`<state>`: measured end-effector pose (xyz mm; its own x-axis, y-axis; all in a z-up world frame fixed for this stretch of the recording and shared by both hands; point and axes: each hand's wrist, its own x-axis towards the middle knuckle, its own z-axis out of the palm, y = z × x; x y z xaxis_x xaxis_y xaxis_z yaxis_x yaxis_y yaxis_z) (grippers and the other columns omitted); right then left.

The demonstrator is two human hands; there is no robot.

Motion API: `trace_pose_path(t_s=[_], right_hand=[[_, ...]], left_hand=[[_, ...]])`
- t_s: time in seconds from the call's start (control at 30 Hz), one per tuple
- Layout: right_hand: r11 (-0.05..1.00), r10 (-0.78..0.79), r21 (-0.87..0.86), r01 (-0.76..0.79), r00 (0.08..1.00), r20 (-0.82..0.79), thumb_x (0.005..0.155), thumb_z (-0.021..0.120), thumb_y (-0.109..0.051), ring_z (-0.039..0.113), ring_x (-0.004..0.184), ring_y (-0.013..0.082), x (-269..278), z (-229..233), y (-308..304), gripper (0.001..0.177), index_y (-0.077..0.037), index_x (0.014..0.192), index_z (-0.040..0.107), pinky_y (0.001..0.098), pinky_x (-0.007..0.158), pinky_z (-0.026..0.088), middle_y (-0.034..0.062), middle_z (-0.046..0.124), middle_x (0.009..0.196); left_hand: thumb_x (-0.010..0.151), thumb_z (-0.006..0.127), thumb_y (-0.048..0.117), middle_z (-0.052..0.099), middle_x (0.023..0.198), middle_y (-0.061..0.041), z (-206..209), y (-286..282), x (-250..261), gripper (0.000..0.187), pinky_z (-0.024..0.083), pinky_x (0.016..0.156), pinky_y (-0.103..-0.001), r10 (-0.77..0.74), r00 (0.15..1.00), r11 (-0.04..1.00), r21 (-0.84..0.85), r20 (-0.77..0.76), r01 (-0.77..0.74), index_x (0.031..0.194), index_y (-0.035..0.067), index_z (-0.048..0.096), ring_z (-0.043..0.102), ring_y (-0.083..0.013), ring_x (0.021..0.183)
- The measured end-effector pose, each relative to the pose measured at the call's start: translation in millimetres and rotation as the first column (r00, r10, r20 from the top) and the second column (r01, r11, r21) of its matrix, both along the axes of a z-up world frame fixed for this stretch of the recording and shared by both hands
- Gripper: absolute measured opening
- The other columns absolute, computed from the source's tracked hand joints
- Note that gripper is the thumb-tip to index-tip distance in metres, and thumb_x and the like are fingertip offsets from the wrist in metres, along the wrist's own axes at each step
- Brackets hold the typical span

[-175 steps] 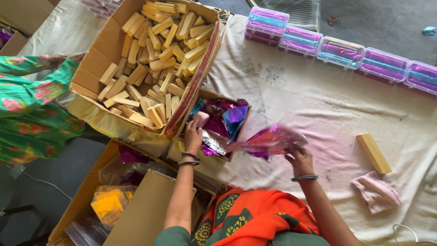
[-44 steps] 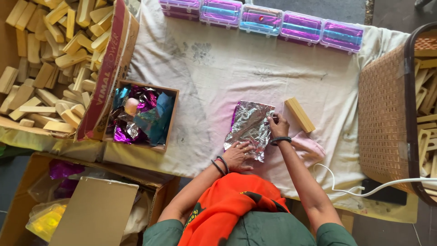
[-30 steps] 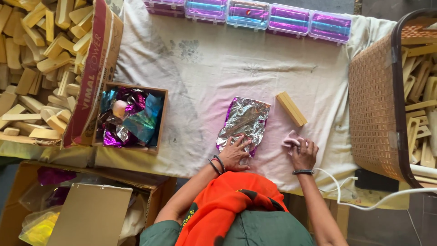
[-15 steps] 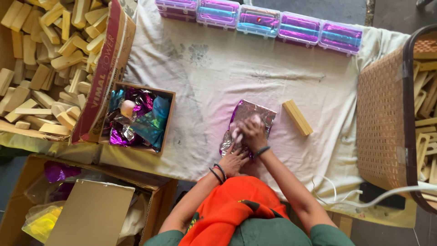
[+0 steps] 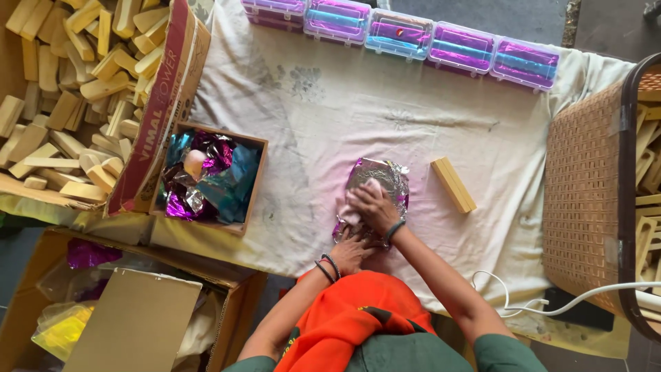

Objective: The person wipes wooden blocks with a cloth and then wraps them in shiny purple foil. The person handles the blocks and foil by hand, folding the foil around the blocks to create wrapped packages.

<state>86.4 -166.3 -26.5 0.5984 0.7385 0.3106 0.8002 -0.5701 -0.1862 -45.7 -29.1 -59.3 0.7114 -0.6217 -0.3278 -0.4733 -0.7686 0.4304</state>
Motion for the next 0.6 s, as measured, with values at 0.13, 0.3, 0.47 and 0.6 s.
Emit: trace_pose_path(t_s=[0.13,0.3,0.47,0.6], right_hand=[[0.983,-0.165,-0.106,0.151,0.976,-0.139,0.081,0.079,-0.032,0.048,0.137,0.0267,47,13,30,0.064,-0.021,0.141,0.06,0.0532,0.113,0.036,0.007,0.058,0.145],[0.894,-0.448,-0.025,0.448,0.893,-0.04,0.097,0.074,-0.027,0.049,0.142,0.0234,33,-41,39,0.04,-0.032,0.136,0.063,0.0514,0.111,0.038,-0.0015,0.06,0.152],[0.997,-0.03,0.08,0.019,0.99,0.14,0.093,0.072,-0.035,0.063,0.119,0.0208,3,-2,-6,0.04,-0.02,0.13,0.066,0.0427,0.101,0.056,0.0044,0.071,0.122],[0.868,-0.493,-0.146,0.475,0.787,-0.372,0.115,0.051,-0.032,0.068,0.104,0.0184,63,-28,-55,0.033,-0.023,0.146,0.06,0.0367,0.086,0.06,0.0032,0.07,0.127]], left_hand=[[0.078,0.054,0.077,0.03,0.166,-0.01,8,-1,3,0.085,-0.003,0.12,-0.07,0.016,0.985,0.99,-0.138,0.171,0.008,0.149,0.031,0.052,0.012,-0.0362,0.156],[0.079,0.051,0.078,0.028,0.169,-0.008,10,-1,2,0.081,-0.002,0.118,-0.071,0.019,0.997,0.985,-0.175,0.076,-0.006,0.146,0.032,0.054,0.008,-0.0363,0.159],[0.091,0.05,0.085,0.029,0.169,-0.007,-55,-7,-9,0.089,0.004,0.129,-0.063,0.019,1.0,0.993,-0.115,0.023,-0.017,0.156,0.025,0.052,0.011,-0.0342,0.158],[0.084,0.049,0.077,0.023,0.171,-0.001,43,-3,11,0.077,0.0,0.121,-0.068,0.04,0.999,0.99,-0.135,-0.018,-0.042,0.147,0.034,0.055,0.005,-0.0321,0.16]])
